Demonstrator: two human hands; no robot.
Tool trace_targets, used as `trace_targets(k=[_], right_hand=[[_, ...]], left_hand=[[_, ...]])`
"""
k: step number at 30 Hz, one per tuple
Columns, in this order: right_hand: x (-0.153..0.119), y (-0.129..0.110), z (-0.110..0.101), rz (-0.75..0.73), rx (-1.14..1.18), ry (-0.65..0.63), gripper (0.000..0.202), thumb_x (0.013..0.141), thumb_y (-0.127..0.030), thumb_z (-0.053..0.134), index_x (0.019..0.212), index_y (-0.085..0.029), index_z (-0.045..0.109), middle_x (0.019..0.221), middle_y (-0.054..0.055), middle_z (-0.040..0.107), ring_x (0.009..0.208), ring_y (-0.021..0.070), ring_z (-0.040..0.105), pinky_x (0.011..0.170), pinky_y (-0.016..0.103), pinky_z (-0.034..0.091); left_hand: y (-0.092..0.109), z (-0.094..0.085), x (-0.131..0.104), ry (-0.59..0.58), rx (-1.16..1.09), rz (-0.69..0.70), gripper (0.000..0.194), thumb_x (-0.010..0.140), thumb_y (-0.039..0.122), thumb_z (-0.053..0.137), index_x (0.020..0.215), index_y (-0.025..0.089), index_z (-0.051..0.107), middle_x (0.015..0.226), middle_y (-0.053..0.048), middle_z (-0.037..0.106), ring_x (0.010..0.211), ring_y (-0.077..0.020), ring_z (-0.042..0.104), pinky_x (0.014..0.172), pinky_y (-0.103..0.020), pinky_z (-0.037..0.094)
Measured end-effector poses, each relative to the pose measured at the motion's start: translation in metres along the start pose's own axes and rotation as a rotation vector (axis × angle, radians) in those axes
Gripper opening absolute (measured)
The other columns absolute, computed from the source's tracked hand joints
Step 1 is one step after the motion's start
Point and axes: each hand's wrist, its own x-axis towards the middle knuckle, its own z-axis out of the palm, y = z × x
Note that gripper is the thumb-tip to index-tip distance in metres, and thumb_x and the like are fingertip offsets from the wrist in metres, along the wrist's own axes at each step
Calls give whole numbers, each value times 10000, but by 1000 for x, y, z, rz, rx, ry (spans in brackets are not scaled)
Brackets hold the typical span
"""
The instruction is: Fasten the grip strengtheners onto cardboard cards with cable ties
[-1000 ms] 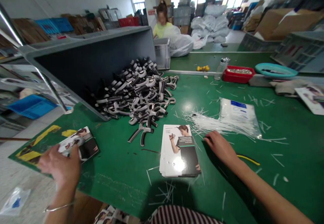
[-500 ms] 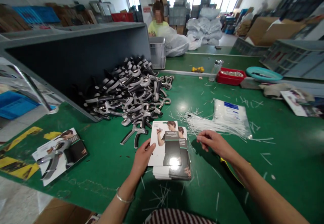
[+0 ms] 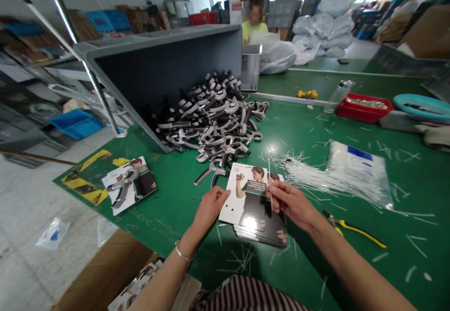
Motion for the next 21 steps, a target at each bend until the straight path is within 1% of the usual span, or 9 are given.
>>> trace_targets(k=[2, 4, 8, 10, 12, 14, 16, 18, 21], right_hand=[[15, 10, 20, 10, 66, -56, 296, 819, -441, 720, 867, -177, 595, 730, -12, 613, 541, 81, 508, 526, 226, 439], [29, 18, 34, 29, 92, -101, 319, 786, -446, 748, 855, -174, 597, 754, -5, 618, 571, 89, 531, 559, 241, 482], [43, 25, 37, 83, 97, -182, 345, 768, -454, 762, 868, -166, 600, 763, -10, 593, 575, 85, 504, 570, 254, 516], [44, 25, 34, 90, 98, -199, 337, 780, -451, 754, 867, -167, 595, 767, -13, 580, 573, 80, 482, 558, 242, 507], [43, 26, 34, 90, 98, -201, 326, 787, -448, 749, 855, -169, 593, 746, -23, 561, 565, 77, 465, 551, 236, 496], [41, 27, 35, 82, 96, -196, 318, 792, -447, 743, 838, -169, 595, 722, -28, 550, 547, 75, 450, 533, 231, 476], [39, 27, 35, 66, 76, -189, 315, 811, -457, 720, 823, -164, 603, 710, -24, 563, 524, 71, 438, 509, 227, 451], [36, 24, 32, 37, 22, -167, 314, 834, -466, 691, 846, -159, 623, 705, -13, 590, 518, 74, 461, 504, 223, 436], [32, 13, 24, -61, -68, -45, 308, 855, -470, 667, 921, -172, 632, 713, -6, 634, 566, 96, 557, 570, 232, 468]], left_hand=[[-1, -4, -3, -59, 17, 32, 298, 905, 451, 504, 752, 206, 580, 626, 5, 603, 557, -153, 554, 587, -252, 386], [-5, -14, -5, 0, 120, 54, 281, 912, 429, 502, 753, 212, 581, 638, -1, 605, 571, -159, 561, 615, -262, 399], [-17, -47, 2, 393, 251, 68, 217, 903, 371, 517, 987, 198, 616, 899, -76, 672, 810, -219, 631, 769, -328, 456], [-21, -55, 9, 491, 186, 76, 318, 852, 370, 584, 1099, 171, 602, 1073, -122, 657, 979, -257, 620, 864, -378, 464], [-20, -47, 14, 348, 8, 23, 391, 827, 407, 612, 1124, 152, 603, 1064, -124, 666, 972, -260, 632, 854, -392, 488], [-12, -27, 17, 70, -221, -87, 432, 830, 451, 606, 1131, 141, 603, 915, -90, 697, 824, -230, 665, 740, -355, 521], [-2, -5, 17, -96, -390, -159, 467, 791, 448, 656, 1130, 131, 600, 865, -78, 713, 767, -213, 675, 674, -313, 519], [10, 8, 16, -121, -506, -162, 461, 746, 409, 704, 1103, 134, 607, 920, -86, 728, 797, -209, 683, 669, -285, 512], [20, 5, 15, -97, -604, -129, 445, 741, 376, 699, 1111, 152, 597, 978, -85, 732, 787, -197, 683, 642, -262, 501]])
